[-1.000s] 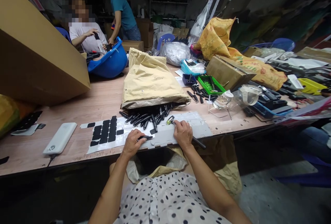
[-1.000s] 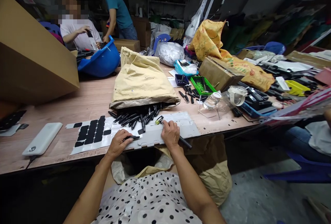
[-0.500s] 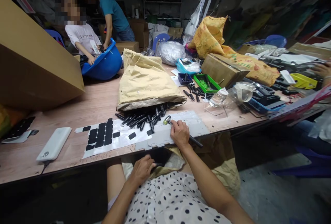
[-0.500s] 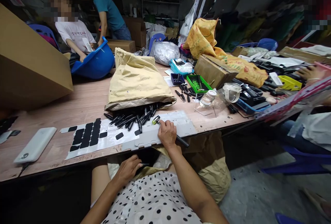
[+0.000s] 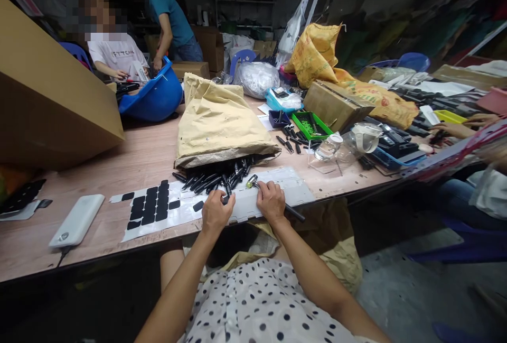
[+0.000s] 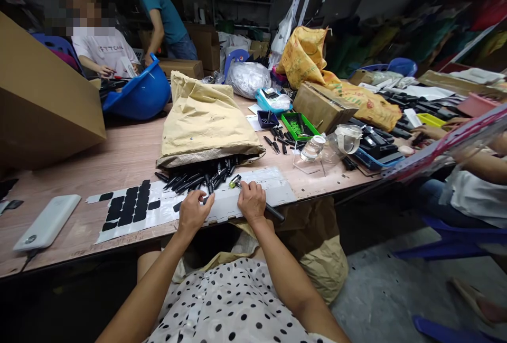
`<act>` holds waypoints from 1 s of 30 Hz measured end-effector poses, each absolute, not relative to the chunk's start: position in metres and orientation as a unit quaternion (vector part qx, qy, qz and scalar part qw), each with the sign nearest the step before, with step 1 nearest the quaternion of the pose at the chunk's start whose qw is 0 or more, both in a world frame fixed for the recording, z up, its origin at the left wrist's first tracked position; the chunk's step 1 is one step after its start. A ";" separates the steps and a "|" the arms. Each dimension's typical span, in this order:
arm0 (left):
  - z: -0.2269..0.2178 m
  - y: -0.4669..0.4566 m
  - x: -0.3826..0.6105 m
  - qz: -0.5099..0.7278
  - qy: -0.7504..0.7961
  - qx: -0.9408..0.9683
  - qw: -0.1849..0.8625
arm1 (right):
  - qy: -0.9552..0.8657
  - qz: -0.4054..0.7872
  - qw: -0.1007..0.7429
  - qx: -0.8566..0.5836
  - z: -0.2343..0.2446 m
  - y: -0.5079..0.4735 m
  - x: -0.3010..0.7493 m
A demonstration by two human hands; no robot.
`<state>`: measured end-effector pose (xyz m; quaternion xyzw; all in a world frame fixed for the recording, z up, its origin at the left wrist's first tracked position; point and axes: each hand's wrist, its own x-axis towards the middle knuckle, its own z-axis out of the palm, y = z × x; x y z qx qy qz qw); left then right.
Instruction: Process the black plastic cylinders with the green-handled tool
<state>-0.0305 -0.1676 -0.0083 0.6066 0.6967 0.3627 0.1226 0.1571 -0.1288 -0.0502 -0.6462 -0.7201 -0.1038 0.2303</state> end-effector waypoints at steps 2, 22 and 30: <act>-0.002 -0.148 -0.027 0.309 0.744 0.581 0.119 | -0.720 -0.106 0.232 -0.645 -0.050 -0.129 0.157; -0.044 -0.186 -0.099 0.327 0.607 0.713 0.131 | -0.715 -0.113 0.247 -0.644 -0.051 -0.129 0.157; -0.041 -0.172 -0.099 0.309 0.591 0.726 0.168 | -0.715 -0.122 0.250 -0.642 -0.051 -0.130 0.159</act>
